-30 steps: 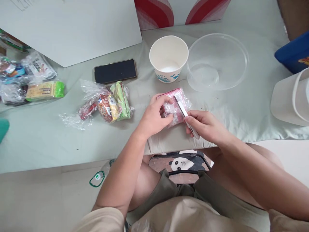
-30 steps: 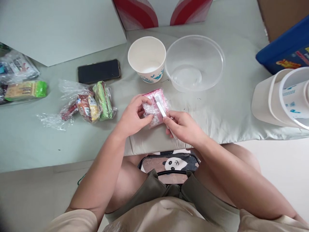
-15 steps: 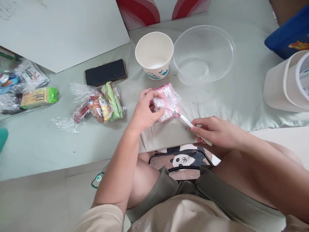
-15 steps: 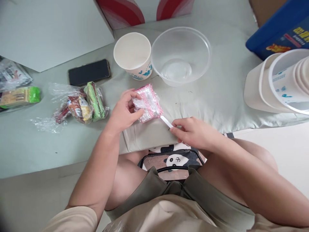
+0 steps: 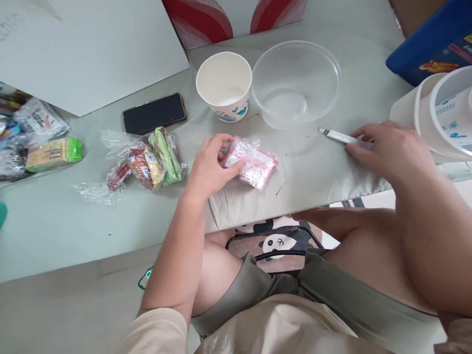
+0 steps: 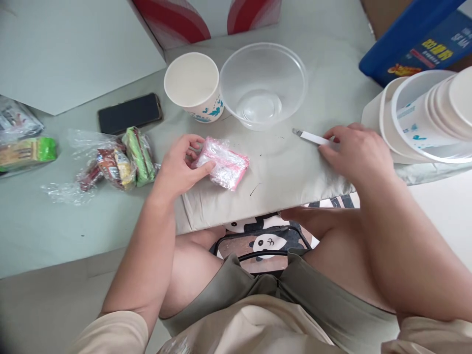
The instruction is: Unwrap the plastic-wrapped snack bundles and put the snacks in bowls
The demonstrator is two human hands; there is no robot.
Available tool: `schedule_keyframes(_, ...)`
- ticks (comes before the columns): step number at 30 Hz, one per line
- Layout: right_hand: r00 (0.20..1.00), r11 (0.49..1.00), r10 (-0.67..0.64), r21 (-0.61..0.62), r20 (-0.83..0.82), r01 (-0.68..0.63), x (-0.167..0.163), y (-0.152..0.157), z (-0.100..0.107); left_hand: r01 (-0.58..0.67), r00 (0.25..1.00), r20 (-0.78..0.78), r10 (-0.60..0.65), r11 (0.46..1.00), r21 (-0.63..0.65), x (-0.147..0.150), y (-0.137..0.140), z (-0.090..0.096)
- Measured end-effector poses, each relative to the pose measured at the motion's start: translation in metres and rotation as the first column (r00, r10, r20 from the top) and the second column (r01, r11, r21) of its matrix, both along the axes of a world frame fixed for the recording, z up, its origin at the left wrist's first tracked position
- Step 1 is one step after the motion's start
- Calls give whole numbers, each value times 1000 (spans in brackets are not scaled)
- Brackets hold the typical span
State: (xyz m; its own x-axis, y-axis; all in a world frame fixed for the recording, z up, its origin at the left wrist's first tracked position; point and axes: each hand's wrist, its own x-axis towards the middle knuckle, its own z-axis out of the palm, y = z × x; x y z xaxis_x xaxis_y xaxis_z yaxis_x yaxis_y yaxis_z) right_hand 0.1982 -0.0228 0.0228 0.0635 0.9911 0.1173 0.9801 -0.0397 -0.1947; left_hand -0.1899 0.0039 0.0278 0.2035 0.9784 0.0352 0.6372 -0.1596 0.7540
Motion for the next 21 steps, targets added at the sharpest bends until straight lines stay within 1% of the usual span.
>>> schedule_keyframes(2, 999, 989, 41, 141, -17, -38, 0, -1, -2, 10, 1000, 8, -9, 999, -40, -1, 0, 2)
schedule_keyframes(3, 998, 983, 60, 176, -30, -54, -8, -3, 1, 6, 1000, 9, -6, 998, -57, -1, 0, 4)
schedule_keyframes(4, 996, 984, 77, 166, -48, -69, -21, -6, 5, -3, 1000, 10, 3, 997, -73, 0, -1, 6)
schedule_keyframes(5, 992, 989, 100, 113, -76, -91, -39, -9, 10, -13, 1000, 12, 14, 996, -91, 1, -2, 7)
schedule_keyframes(6, 975, 983, 173, 88, -138, -162, -59, -12, 15, -22, 1000, 16, 24, 994, -110, 1, -2, 8)
schedule_keyframes(7, 932, 958, 286, 75, -221, -276, -80, -15, 20, -28, 999, 24, 31, 992, -124, 2, -3, 9)
schedule_keyframes(9, 842, 901, 432, 107, -323, -421, -117, -17, 25, -26, 998, 56, 33, 991, -129, 2, -4, 8)
schedule_keyframes(10, 802, 874, 481, 122, -353, -471, -132, -16, 25, -20, 996, 83, 31, 992, -123, 1, -4, 7)
schedule_keyframes(12, 755, 845, 523, 121, -396, -521, -150, -10, 24, -13, 988, 149, 30, 993, -115, 0, -4, 5)
schedule_keyframes(14, 740, 837, 515, 68, -432, -543, -154, -3, 21, -27, 978, 201, 52, 992, -127, -3, -3, 3)
schedule_keyframes(16, 764, 850, 480, 13, -432, -527, -151, 2, 21, -75, 972, 212, 106, 986, -149, -7, -3, 3)
schedule_keyframes(19, 820, 885, 435, 9, -373, -466, -141, 3, 21, -192, 962, 160, 220, 966, -171, -13, -3, 4)
schedule_keyframes(21, 833, 890, 431, 10, -347, -456, -136, 2, 20, -257, 954, 118, 274, 956, -145, -16, -2, 5)
